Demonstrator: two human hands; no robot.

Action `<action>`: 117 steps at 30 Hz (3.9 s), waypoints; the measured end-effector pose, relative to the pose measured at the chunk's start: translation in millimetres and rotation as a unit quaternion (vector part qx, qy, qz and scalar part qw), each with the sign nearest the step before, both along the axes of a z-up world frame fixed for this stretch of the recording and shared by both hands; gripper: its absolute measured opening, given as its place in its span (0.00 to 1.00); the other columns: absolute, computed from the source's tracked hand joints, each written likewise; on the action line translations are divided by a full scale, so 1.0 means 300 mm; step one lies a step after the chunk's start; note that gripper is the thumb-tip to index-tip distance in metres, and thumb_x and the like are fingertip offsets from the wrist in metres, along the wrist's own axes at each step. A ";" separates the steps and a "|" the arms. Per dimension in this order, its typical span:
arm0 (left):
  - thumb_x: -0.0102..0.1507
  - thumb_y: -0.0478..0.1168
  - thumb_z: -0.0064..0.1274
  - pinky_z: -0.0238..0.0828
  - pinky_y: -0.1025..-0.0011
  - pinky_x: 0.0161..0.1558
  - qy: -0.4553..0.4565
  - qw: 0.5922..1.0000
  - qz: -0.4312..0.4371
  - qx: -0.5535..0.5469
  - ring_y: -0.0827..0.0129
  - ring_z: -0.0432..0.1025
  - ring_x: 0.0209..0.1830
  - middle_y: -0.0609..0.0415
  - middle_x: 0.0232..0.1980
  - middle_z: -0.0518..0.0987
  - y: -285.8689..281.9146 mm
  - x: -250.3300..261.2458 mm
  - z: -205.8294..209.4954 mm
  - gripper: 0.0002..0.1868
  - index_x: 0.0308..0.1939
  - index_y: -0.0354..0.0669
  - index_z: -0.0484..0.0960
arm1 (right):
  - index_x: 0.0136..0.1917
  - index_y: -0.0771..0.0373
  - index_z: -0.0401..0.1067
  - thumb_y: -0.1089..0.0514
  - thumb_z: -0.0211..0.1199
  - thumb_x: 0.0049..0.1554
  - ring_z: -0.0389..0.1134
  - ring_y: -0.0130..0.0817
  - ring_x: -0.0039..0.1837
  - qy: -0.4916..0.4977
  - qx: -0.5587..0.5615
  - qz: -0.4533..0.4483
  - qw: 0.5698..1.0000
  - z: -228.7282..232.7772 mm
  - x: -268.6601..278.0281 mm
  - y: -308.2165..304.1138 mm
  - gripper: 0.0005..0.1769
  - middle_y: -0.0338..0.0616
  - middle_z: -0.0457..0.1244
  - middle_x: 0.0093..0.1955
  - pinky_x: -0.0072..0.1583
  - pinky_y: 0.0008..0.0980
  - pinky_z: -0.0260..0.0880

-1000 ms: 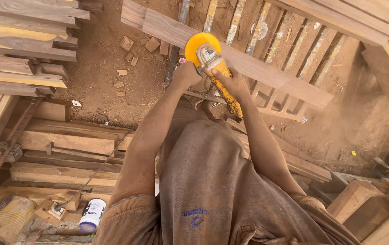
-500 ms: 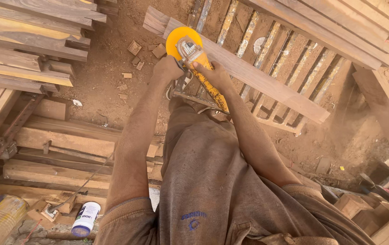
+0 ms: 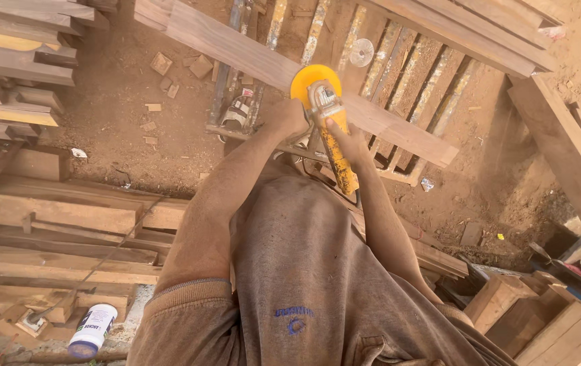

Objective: The person sands long wooden slats using a handheld power sander, moving it across the surface to smooth the wood.

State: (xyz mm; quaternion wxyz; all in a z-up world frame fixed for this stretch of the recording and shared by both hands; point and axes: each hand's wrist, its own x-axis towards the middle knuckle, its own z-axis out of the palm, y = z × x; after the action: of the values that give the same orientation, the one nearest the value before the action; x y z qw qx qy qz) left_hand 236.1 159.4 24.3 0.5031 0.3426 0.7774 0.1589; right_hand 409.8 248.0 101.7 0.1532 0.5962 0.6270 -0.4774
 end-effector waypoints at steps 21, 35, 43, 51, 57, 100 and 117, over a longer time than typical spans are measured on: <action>0.57 0.40 0.58 0.77 0.60 0.49 0.003 0.983 -0.175 0.053 0.56 0.81 0.50 0.45 0.47 0.86 0.422 0.748 -0.069 0.12 0.44 0.44 0.88 | 0.68 0.71 0.67 0.27 0.59 0.56 0.70 0.30 0.51 0.071 0.006 -0.226 0.971 0.021 0.749 0.156 0.47 0.46 0.68 0.53 0.52 0.30 0.72; 0.54 0.44 0.63 0.76 0.56 0.52 0.061 0.995 0.047 -0.064 0.50 0.79 0.51 0.39 0.47 0.84 -0.287 -0.519 -0.110 0.18 0.44 0.39 0.87 | 0.67 0.77 0.67 0.17 0.55 0.46 0.76 0.47 0.52 0.002 -0.001 0.163 0.987 -0.098 -0.550 -0.137 0.62 0.66 0.70 0.52 0.48 0.41 0.77; 0.60 0.47 0.58 0.76 0.58 0.54 0.028 0.988 0.026 -0.148 0.55 0.81 0.50 0.46 0.49 0.86 -0.382 -0.850 -0.020 0.19 0.50 0.42 0.86 | 0.65 0.79 0.68 0.14 0.56 0.48 0.73 0.46 0.57 0.068 0.009 0.221 0.973 -0.180 -0.875 -0.202 0.64 0.64 0.69 0.54 0.56 0.42 0.74; 0.63 0.49 0.54 0.75 0.52 0.51 0.080 0.986 -0.115 -0.090 0.46 0.79 0.50 0.40 0.48 0.84 -0.354 -0.763 -0.121 0.19 0.53 0.45 0.85 | 0.61 0.75 0.73 0.12 0.57 0.44 0.76 0.47 0.52 0.112 0.040 0.198 0.973 -0.137 -0.717 -0.191 0.63 0.61 0.72 0.48 0.54 0.41 0.75; 0.67 0.57 0.52 0.72 0.47 0.48 0.038 0.989 -0.136 -0.040 0.41 0.76 0.51 0.37 0.51 0.83 -0.113 -0.286 -0.008 0.22 0.58 0.50 0.83 | 0.72 0.68 0.63 0.13 0.57 0.43 0.72 0.58 0.57 0.055 0.001 0.100 0.993 -0.041 -0.232 -0.051 0.65 0.68 0.69 0.50 0.57 0.46 0.72; 0.62 0.52 0.56 0.75 0.50 0.42 0.104 0.875 -0.467 0.069 0.42 0.79 0.39 0.38 0.34 0.83 0.613 0.939 0.319 0.18 0.37 0.40 0.86 | 0.76 0.62 0.57 0.25 0.66 0.52 0.71 0.58 0.61 0.054 0.126 -0.309 0.941 0.191 1.026 0.046 0.54 0.62 0.68 0.60 0.60 0.51 0.71; 0.51 0.49 0.62 0.76 0.53 0.43 0.118 0.773 -0.617 0.086 0.45 0.79 0.38 0.37 0.34 0.83 0.581 0.964 0.122 0.20 0.36 0.35 0.87 | 0.79 0.55 0.56 0.27 0.56 0.59 0.69 0.57 0.65 0.048 0.169 -0.477 0.861 0.150 0.903 -0.199 0.46 0.58 0.68 0.63 0.63 0.50 0.69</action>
State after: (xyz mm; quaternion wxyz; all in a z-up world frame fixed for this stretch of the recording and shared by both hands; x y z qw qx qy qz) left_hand 525.4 333.7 60.9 0.3662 0.8065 0.4354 -0.1608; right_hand 680.5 188.4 146.7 -0.2264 0.8155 0.3438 -0.4068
